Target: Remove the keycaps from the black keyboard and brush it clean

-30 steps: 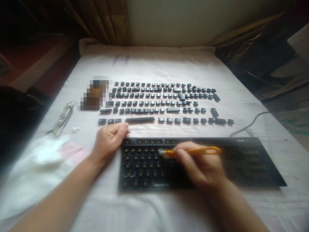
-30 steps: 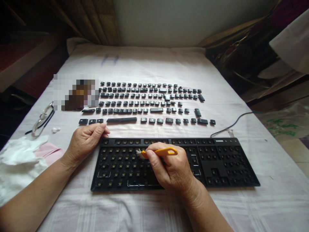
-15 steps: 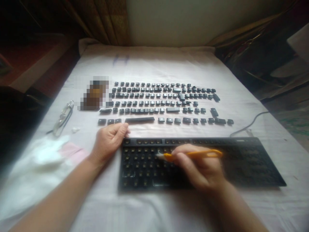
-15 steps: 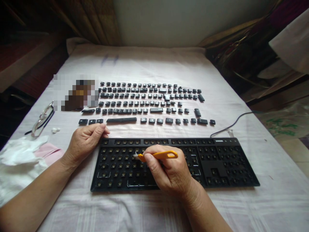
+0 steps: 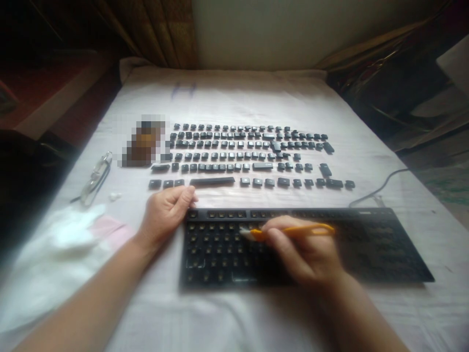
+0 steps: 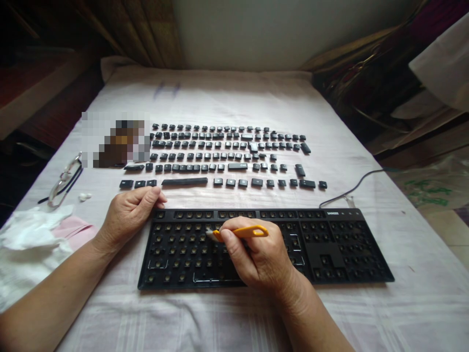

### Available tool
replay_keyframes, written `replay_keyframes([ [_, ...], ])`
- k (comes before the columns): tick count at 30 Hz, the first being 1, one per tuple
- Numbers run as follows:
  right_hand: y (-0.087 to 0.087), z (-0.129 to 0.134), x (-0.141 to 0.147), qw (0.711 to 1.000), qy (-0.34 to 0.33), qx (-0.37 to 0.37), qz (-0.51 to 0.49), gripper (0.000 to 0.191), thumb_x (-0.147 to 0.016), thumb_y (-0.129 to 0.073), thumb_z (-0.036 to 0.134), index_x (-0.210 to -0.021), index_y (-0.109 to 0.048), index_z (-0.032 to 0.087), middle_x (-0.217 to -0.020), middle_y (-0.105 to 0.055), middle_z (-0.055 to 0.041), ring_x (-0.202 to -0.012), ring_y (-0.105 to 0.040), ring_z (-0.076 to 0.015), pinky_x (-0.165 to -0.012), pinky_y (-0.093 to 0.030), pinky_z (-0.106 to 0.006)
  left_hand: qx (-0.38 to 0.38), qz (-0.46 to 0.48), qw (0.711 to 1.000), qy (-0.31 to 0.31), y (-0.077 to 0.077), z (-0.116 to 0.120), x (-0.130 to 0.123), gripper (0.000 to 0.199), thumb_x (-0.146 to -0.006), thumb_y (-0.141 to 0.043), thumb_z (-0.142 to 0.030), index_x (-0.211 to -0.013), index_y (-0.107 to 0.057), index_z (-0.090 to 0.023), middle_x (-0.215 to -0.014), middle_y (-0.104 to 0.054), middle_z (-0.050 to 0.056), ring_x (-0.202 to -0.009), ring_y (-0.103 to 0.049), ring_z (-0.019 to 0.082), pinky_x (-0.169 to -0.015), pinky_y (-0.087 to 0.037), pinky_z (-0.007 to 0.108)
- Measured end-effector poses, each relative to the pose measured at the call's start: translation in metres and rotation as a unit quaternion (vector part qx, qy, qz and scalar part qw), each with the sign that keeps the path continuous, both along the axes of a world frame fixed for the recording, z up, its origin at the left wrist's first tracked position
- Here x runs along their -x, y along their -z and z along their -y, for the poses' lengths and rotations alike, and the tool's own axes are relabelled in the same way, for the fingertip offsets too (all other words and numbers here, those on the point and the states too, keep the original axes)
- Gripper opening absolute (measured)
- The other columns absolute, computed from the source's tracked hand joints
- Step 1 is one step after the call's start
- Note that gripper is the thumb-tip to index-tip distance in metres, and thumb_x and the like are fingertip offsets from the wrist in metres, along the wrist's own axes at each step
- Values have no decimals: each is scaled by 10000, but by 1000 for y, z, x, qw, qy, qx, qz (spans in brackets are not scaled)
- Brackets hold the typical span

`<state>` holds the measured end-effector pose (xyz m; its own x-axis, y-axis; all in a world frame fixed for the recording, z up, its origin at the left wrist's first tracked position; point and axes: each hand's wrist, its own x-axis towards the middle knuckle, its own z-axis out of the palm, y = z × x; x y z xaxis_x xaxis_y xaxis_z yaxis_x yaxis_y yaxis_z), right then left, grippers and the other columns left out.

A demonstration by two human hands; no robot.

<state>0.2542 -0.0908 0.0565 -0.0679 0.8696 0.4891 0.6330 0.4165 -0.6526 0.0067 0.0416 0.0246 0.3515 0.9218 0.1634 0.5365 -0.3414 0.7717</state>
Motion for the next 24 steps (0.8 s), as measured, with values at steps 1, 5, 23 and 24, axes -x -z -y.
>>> replay_keyframes([
  [1,0,0,1,1000,-1,0,-3,170,-905,-550,68,-879,-658,195,-727,-755,-19,-597,-731,-142,-583,-592,-208,0,0,1000,-1,0,0,0,369,-929,-537,-427,-690,-717,-210,-607,-710,-6,-585,-666,155,-615,-507,258],
  [5,1,1,2,1000,-11,2,-14,175,-913,-536,73,-885,-654,200,-729,-756,-20,-606,-736,-150,-587,-601,-223,0,-1,1000,-2,1,0,0,364,-925,-541,-427,-693,-717,-209,-604,-710,-6,-582,-666,157,-614,-507,260],
  [23,4,11,-8,979,168,-3,-119,134,-984,-594,226,-919,-709,243,-685,-706,-6,-524,-653,-152,-521,-585,-269,6,-1,1000,-4,-2,0,0,387,-915,-539,-460,-670,-709,-213,-600,-713,3,-573,-664,168,-607,-510,268],
  [24,4,11,-9,979,170,-6,-115,116,-976,-609,226,-921,-709,247,-689,-708,-5,-521,-651,-152,-518,-585,-270,3,0,1000,-3,-2,0,0,386,-914,-540,-462,-670,-708,-214,-599,-712,4,-574,-665,169,-606,-509,268],
])
